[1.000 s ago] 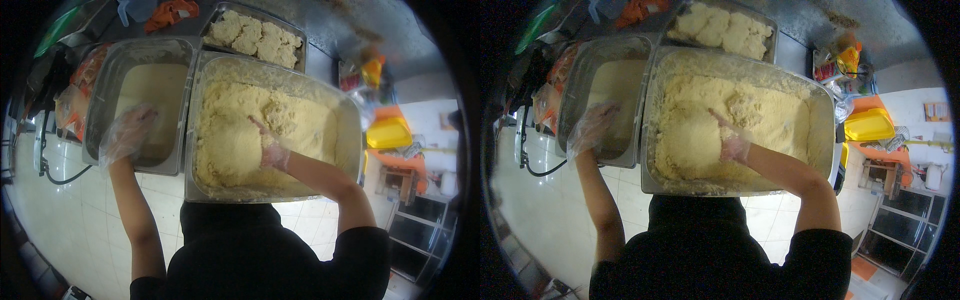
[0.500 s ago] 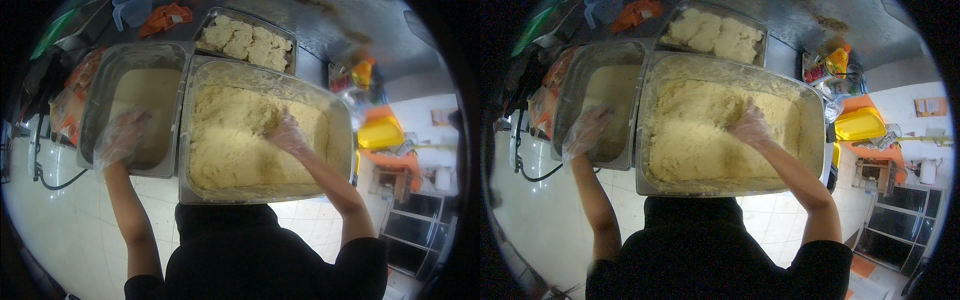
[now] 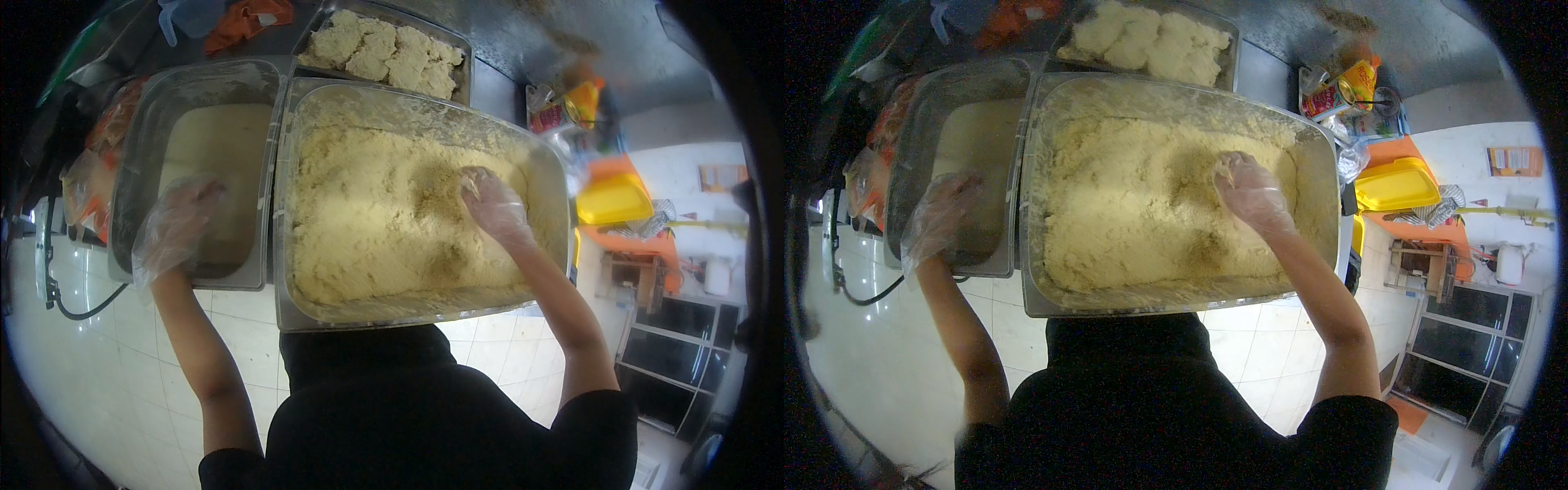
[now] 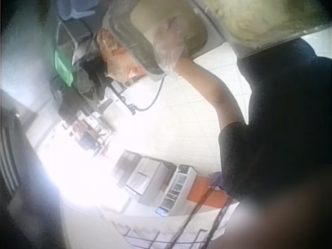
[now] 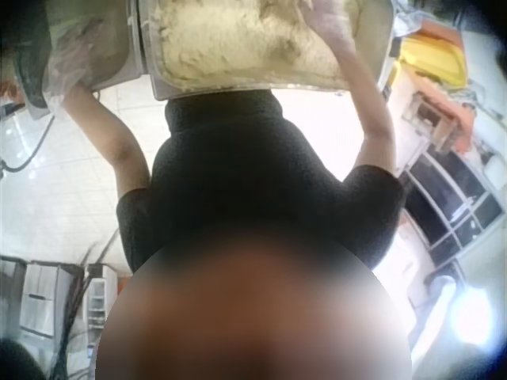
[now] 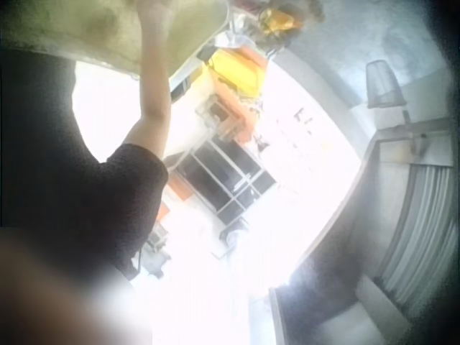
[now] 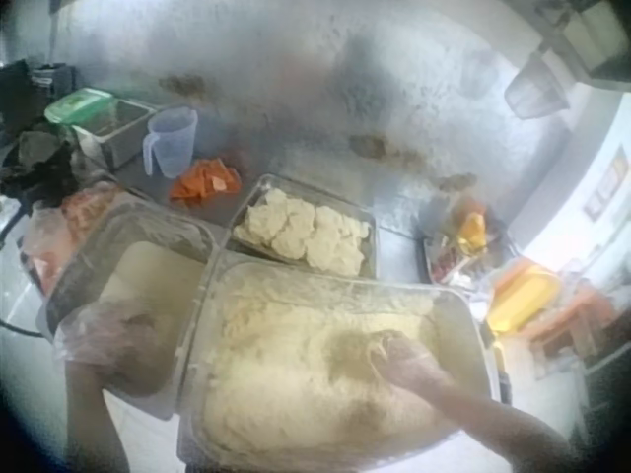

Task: The person repeatedly dips a dough ball into a liquid batter and then into breadcrumbs, shaping it with gloved hands and placing the coated pieces into a tray. Later, the person uses scissors to cut open a plastic bag and transfers its contents into a container.

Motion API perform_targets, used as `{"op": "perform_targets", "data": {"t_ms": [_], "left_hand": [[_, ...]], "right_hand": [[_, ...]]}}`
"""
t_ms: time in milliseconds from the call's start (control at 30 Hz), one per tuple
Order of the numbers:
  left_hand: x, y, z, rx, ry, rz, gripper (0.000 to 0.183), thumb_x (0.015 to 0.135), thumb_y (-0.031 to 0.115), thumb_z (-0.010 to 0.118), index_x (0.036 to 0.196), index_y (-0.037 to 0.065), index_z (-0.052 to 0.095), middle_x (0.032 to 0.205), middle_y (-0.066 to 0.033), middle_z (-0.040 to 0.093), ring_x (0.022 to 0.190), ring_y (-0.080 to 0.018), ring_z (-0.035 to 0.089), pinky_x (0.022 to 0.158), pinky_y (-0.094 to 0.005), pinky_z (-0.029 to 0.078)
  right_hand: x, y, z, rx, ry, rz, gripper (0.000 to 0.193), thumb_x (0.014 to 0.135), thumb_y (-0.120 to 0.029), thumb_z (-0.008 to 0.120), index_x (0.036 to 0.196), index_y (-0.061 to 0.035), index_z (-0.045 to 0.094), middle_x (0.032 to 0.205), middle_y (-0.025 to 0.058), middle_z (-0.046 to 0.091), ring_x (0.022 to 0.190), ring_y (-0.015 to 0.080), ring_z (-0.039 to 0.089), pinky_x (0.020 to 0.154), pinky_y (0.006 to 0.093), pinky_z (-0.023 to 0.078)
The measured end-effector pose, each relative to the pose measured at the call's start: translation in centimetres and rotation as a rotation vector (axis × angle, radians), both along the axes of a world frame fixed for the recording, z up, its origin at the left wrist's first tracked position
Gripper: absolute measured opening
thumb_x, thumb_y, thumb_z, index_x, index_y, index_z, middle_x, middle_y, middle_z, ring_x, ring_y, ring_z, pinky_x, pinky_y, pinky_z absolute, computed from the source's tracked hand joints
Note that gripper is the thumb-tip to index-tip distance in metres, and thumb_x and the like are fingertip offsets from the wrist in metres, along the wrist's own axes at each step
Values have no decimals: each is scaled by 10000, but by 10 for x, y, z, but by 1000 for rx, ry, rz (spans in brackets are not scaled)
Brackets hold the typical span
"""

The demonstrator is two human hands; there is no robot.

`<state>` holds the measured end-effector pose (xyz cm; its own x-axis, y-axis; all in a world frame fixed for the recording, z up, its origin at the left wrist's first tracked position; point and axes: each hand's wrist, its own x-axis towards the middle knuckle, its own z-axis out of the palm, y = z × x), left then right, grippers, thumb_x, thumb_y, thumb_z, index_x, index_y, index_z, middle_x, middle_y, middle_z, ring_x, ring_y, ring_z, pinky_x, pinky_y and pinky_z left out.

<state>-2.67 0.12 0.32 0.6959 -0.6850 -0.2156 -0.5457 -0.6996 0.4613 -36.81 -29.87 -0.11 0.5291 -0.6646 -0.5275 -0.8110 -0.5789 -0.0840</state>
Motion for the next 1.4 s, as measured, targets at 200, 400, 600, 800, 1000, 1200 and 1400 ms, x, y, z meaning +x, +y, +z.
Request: {"op": "perform_targets", "data": {"t_ms": [200,400,600,800,1000,1200,1400], "left_hand": [[8,-2,-3,7,-59,-84,402,930,401,591,1218,136,681,1231,-161,647,1159,-349,600,977,-429,469],[3,-6,-2,32,-37,-9,408,949,405,578,1213,111,681,1204,-176,652,1128,-356,608,959,-428,469],[7,2,-9,53,13,-17,401,956,409,570,1192,106,685,1163,-183,657,1093,-365,619,919,-433,474],[2,0,1,34,-54,-33,378,951,398,575,1162,98,669,1099,-213,649,1032,-394,619,873,-456,477],[3,-13,7,131,3,-45,358,950,363,582,1180,102,667,1099,-219,651,1031,-396,621,879,-455,477],[8,-3,-8,78,-8,3,365,939,363,615,1189,109,694,1157,-171,666,1109,-342,626,935,-409,475],[9,1,-7,43,103,59,329,941,333,624,1177,122,710,1166,-153,669,1108,-321,627,945,-382,478]], "right_hand": [[56,34,-55,-206,135,218,699,1072,-481,248,1606,-47,125,1660,215,144,1539,370,131,1261,488,123],[46,52,-88,-285,-9,322,757,1017,-512,362,1609,-107,120,1669,189,98,1550,349,65,1231,580,93],[42,48,-109,-281,-6,221,767,985,-516,435,1583,-102,189,1649,169,149,1538,347,115,1231,582,103],[42,10,-67,-638,351,780,722,1035,-444,376,1597,-63,132,1658,174,117,1533,373,134,1234,601,105],[5,30,-84,-210,-26,-8,675,1014,-322,426,1583,-59,176,1648,187,137,1531,385,125,1234,600,77],[-26,30,-117,-327,-133,111,709,1011,-393,428,1589,-75,170,1646,196,139,1532,411,107,1228,591,34],[1,23,-69,-134,-185,-5,698,1011,-455,412,1579,-104,207,1638,197,188,1531,393,125,1236,563,105]]}}
